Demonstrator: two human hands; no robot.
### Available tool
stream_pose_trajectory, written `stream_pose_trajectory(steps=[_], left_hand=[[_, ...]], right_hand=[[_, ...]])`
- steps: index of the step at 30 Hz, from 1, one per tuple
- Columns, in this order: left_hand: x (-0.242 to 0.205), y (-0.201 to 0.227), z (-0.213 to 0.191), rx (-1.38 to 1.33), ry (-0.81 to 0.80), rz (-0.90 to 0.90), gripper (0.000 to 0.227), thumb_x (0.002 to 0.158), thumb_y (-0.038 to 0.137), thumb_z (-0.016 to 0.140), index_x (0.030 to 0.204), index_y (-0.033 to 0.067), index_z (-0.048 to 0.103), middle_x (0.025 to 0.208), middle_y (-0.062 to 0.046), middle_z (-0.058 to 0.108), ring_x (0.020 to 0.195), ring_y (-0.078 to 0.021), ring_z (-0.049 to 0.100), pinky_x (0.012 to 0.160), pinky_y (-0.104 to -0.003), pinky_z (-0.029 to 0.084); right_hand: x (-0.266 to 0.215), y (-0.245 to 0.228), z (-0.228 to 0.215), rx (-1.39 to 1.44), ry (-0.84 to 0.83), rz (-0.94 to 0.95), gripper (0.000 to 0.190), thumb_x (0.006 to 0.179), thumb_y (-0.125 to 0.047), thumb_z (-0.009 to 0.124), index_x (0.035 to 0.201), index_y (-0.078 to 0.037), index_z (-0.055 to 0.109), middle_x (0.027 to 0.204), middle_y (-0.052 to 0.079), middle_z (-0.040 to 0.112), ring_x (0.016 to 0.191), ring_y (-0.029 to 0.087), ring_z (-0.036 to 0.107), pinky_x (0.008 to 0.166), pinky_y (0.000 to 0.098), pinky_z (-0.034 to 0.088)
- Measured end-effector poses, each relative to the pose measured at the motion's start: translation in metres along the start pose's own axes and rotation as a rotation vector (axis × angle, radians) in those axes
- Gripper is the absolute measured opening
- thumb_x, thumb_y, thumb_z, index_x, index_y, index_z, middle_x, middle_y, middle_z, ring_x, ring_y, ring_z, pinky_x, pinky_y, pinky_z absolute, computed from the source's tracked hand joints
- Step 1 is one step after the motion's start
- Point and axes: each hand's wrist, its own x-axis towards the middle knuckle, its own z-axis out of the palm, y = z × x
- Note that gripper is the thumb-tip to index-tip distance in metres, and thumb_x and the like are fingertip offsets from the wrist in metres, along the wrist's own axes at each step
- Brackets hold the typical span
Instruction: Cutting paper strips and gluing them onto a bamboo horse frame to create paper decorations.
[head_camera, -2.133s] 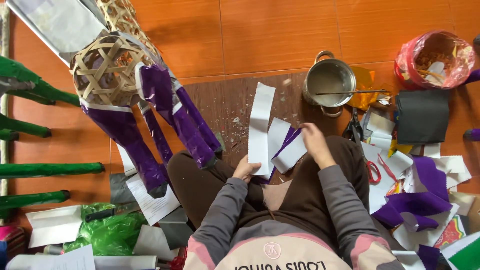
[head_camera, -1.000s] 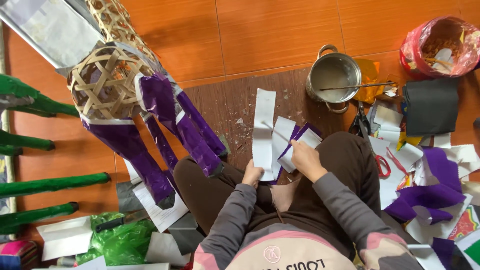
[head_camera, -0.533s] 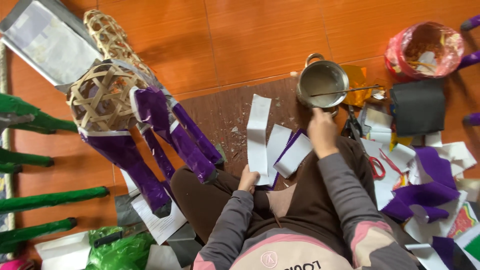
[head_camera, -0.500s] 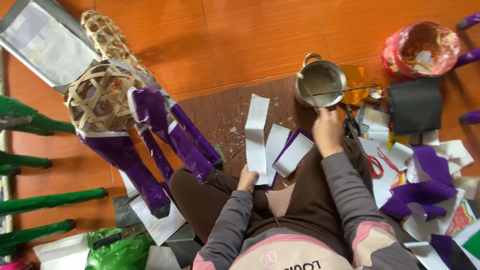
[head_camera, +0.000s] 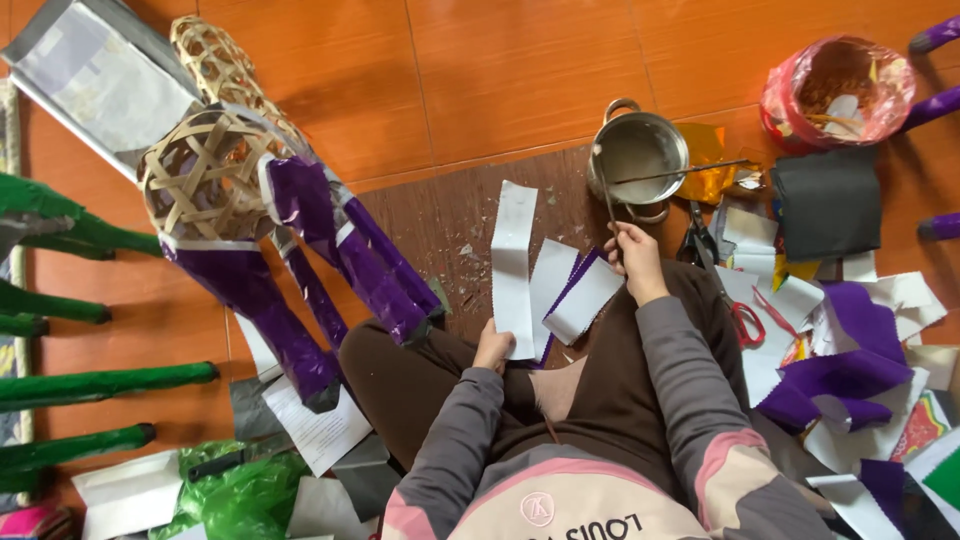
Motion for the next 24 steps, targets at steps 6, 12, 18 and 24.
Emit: stream_pose_trajectory(steps=[6, 12, 18, 24], left_hand=[[0.0, 0.0, 0.001, -0.005, -0.016, 0.017, 0.048, 0.075, -0.008, 0.056, 0.123, -0.0036, 0.056, 0.11, -0.017, 0.068, 0.097, -0.029, 0.065, 0.084, -0.035, 0.053], [0.0, 0.0, 0.0, -0.014, -0.023, 0.04, 0.049, 0.074, -0.01, 0.056, 0.123, -0.0063, 0.057, 0.11, -0.018, 0.068, 0.096, -0.0298, 0.064, 0.083, -0.035, 0.053], [-0.007, 0.008, 0.002, -0.035, -0.033, -0.021, 0.05, 0.076, -0.01, 0.054, 0.125, -0.0042, 0.054, 0.112, -0.016, 0.067, 0.099, -0.0293, 0.064, 0.085, -0.035, 0.053], [-0.003, -0.002, 0.007, -0.032, -0.017, 0.008, 0.05, 0.074, -0.011, 0.053, 0.124, -0.0053, 0.056, 0.11, -0.016, 0.069, 0.098, -0.0281, 0.066, 0.086, -0.033, 0.053]], right_hand=[[-0.028, -0.007, 0.048, 0.202, -0.193, 0.061, 0.033, 0.103, -0.015, 0.051, 0.13, -0.003, 0.062, 0.083, 0.003, 0.068, 0.059, 0.007, 0.056, 0.045, 0.021, 0.038], [0.001, 0.048, 0.102, -0.075, -0.203, 0.036, 0.033, 0.102, -0.017, 0.051, 0.129, -0.003, 0.065, 0.081, 0.007, 0.069, 0.059, 0.011, 0.057, 0.05, 0.0258, 0.044], [-0.03, 0.037, 0.084, -0.459, -0.048, -0.273, 0.029, 0.105, -0.017, 0.051, 0.122, -0.001, 0.068, 0.082, 0.017, 0.074, 0.069, 0.026, 0.069, 0.065, 0.0407, 0.053], [-0.037, 0.041, 0.06, -0.748, 0.001, -0.489, 0.025, 0.102, -0.015, 0.055, 0.117, -0.002, 0.069, 0.103, 0.024, 0.072, 0.092, 0.04, 0.071, 0.08, 0.0467, 0.056]])
